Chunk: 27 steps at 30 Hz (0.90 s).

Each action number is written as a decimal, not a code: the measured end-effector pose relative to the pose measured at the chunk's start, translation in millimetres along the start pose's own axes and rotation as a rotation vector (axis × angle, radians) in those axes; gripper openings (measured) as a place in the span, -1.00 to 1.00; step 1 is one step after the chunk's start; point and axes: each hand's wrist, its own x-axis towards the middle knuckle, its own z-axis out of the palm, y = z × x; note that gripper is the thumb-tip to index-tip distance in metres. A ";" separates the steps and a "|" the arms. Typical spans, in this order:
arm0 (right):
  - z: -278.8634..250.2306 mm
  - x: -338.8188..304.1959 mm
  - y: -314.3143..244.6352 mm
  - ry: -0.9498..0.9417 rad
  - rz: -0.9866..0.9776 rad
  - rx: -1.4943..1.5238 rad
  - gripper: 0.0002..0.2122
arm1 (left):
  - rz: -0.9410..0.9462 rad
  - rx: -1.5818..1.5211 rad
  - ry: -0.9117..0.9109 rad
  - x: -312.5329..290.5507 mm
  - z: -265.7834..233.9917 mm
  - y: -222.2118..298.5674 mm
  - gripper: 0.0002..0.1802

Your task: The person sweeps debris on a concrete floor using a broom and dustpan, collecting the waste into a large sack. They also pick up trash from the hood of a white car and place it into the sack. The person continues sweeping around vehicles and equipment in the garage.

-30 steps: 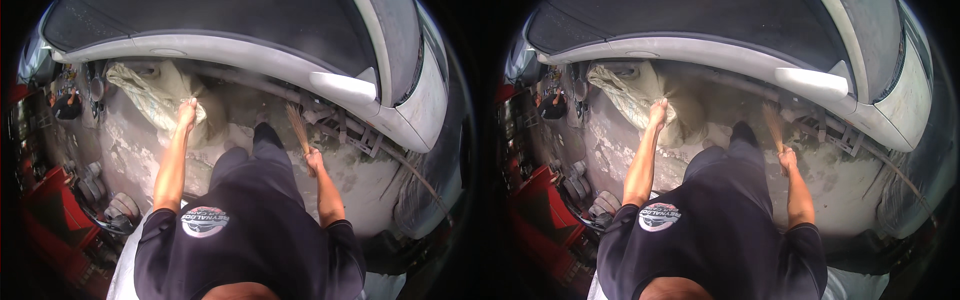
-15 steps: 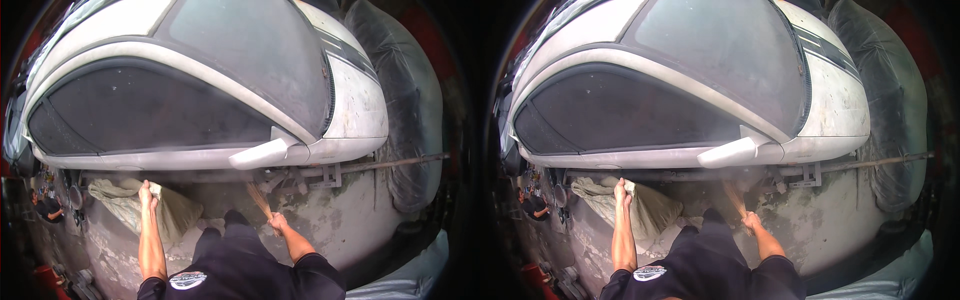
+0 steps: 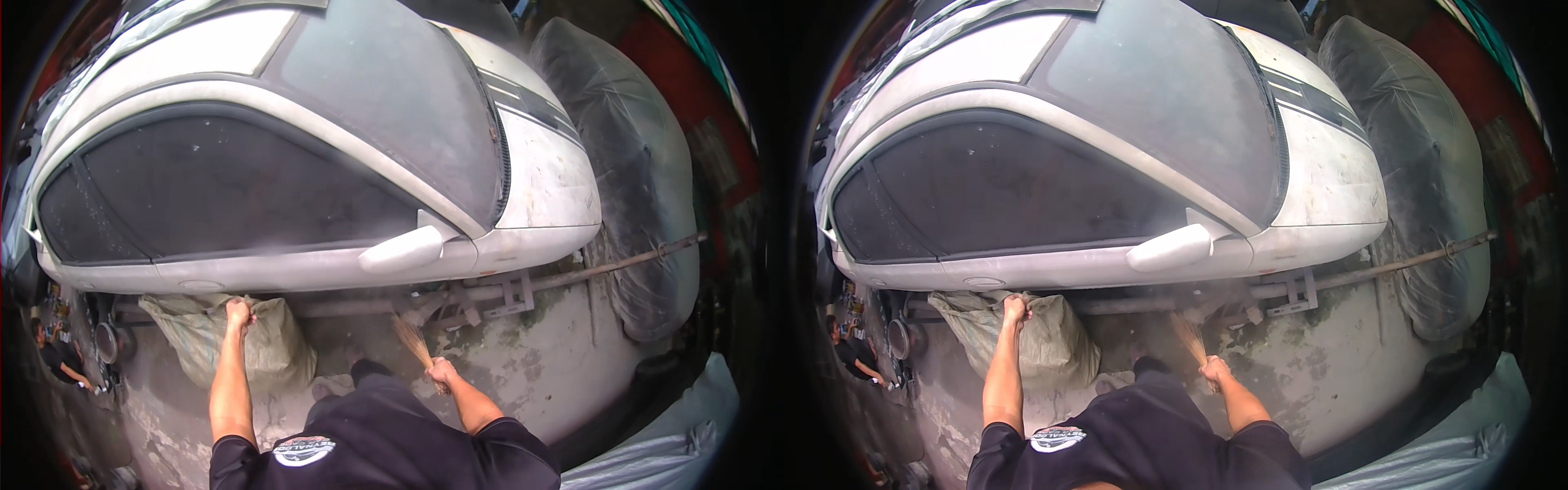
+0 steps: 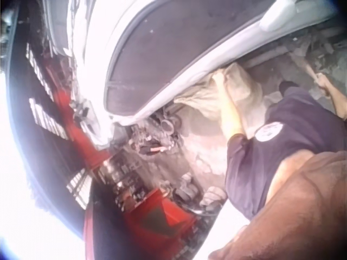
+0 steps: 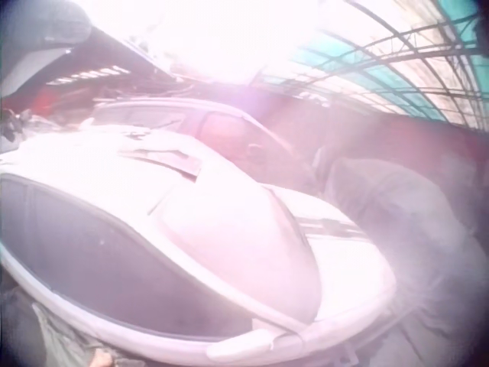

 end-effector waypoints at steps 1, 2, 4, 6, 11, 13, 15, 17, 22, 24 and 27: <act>2.1 -2.8 2.2 0.015 0.002 0.004 -0.51 | 0.009 0.003 -0.009 -0.5 4.8 -2.0 -0.87; 5.0 -6.3 5.0 0.040 -0.004 0.019 -0.52 | 0.020 0.015 0.019 -3.1 11.0 -6.9 -0.83; 10.4 -16.1 6.6 0.086 -0.025 0.043 -0.54 | 0.218 0.278 0.085 1.5 2.3 -32.7 -0.67; 24.2 -20.7 22.9 0.117 -0.005 0.031 -0.55 | 0.341 0.451 0.093 -27.1 4.3 -27.2 -0.52; 48.3 -31.4 27.5 0.113 0.039 0.012 -0.58 | 0.665 0.318 0.289 -3.1 -48.2 -79.2 -0.72; 52.6 -41.6 44.7 0.125 0.097 -0.013 -0.58 | 0.456 0.129 0.008 -37.4 -36.3 -60.0 -0.80; 54.8 -47.1 37.4 0.107 0.023 -0.040 -0.59 | 0.498 -0.019 -0.008 -65.8 -36.3 -42.2 -0.88; 58.8 -43.3 30.6 0.101 0.022 -0.048 -0.58 | 0.519 -0.027 -0.017 -80.2 -37.8 -33.6 -0.88; 49.5 -18.3 -0.2 0.022 -0.077 -0.160 -0.57 | 0.514 -0.246 -0.023 -116.5 -57.4 -7.4 -0.85; 47.4 2.1 -3.2 0.009 -0.134 -0.179 -0.58 | 0.491 -0.310 0.006 -130.1 -63.9 -4.6 -0.86; 34.1 19.7 -19.2 -0.032 -0.236 -0.234 -0.58 | 0.467 -0.254 0.101 -141.9 -63.2 0.1 -0.85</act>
